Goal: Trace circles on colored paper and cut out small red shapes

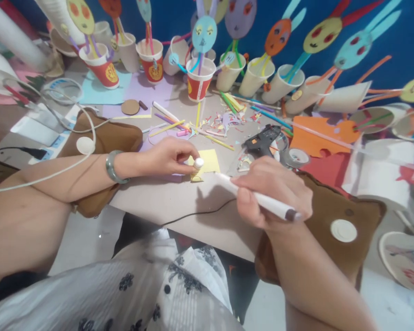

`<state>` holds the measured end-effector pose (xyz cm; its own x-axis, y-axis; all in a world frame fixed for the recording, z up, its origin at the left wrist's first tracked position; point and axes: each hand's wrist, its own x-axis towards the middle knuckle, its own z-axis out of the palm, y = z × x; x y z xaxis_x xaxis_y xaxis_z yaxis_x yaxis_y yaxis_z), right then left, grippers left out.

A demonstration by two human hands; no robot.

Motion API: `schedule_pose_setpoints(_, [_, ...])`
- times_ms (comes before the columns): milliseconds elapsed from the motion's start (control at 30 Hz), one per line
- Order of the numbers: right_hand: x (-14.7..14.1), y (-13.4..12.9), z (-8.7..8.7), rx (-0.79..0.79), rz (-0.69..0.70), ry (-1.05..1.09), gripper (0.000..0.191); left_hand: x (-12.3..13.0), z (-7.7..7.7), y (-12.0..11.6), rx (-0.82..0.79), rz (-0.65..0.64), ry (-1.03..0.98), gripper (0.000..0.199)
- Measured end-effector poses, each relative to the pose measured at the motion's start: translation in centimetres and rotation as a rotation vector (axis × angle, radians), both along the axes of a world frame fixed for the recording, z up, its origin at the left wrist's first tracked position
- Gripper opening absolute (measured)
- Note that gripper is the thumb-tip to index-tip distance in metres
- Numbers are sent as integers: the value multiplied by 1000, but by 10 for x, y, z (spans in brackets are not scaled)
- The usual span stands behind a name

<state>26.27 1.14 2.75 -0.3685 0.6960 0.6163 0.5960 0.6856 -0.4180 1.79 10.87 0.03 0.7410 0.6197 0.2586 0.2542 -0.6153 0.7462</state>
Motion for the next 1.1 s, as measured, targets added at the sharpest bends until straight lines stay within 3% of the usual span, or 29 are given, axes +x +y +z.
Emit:
schedule_pose_setpoints(133, [-19, -1, 6, 84, 277, -13, 33, 0, 1, 1, 27, -11, 6, 12])
schedule_pose_setpoints(200, [-26, 0, 4, 91, 313, -121, 32, 0, 2, 1, 22, -19, 23, 12])
schedule_pose_setpoints(300, [-30, 3, -2, 56, 311, -255, 29, 0, 5, 0, 9, -25, 56, 14])
schedule_pose_setpoints(633, [-35, 9, -8, 97, 316, -395, 13, -1, 4, 0, 16, -37, 37, 17])
schedule_pose_setpoints(1100, [-29, 11, -20, 14, 292, -557, 14, -1, 4, 0, 31, -35, 60, 23])
